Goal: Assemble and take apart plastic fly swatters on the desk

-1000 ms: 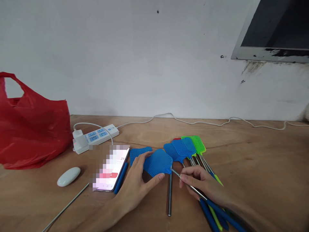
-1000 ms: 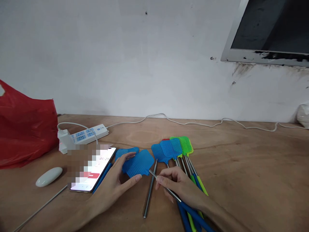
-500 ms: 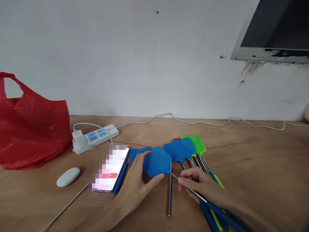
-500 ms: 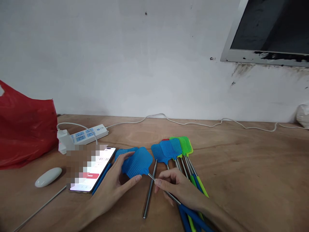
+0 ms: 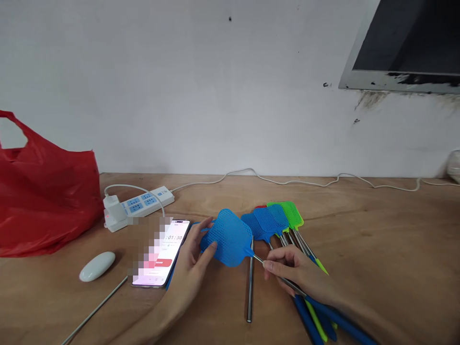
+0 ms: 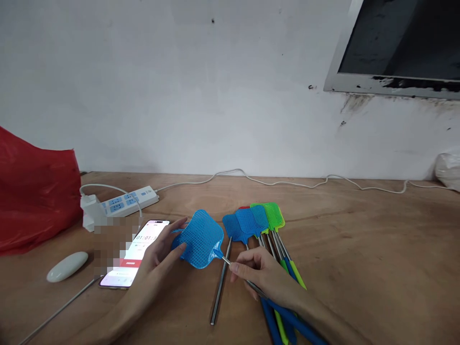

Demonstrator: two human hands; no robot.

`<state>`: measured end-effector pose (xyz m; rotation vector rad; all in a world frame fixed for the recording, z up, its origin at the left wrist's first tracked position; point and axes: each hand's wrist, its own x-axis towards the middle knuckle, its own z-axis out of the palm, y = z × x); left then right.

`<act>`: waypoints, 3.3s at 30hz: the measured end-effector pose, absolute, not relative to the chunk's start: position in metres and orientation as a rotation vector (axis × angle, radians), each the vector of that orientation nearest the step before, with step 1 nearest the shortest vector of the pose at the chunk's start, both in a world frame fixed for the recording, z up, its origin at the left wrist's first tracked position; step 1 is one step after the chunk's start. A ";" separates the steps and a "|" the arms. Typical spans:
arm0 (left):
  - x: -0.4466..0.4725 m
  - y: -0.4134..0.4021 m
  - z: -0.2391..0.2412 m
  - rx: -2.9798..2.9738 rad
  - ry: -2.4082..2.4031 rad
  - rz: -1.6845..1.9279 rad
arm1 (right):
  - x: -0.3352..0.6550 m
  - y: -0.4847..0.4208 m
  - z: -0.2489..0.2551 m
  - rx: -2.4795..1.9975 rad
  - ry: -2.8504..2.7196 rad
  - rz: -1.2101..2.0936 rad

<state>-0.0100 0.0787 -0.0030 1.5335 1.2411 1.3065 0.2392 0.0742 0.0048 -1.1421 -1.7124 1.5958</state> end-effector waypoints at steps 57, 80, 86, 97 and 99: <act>-0.009 0.078 0.001 1.346 1.292 1.296 | 0.231 0.071 0.001 -1.090 -1.061 1.693; 0.010 0.056 -0.002 1.646 0.929 0.623 | 0.222 0.070 -0.008 -0.880 -0.856 1.557; 0.015 0.050 -0.004 1.640 0.866 0.585 | 0.217 0.063 -0.006 -0.872 -0.883 1.470; 0.011 0.057 -0.001 1.578 0.820 0.558 | 0.220 0.067 -0.003 -0.847 -0.812 1.402; 0.009 0.057 -0.003 1.582 0.836 0.554 | 0.225 0.073 -0.004 -0.836 -0.779 1.344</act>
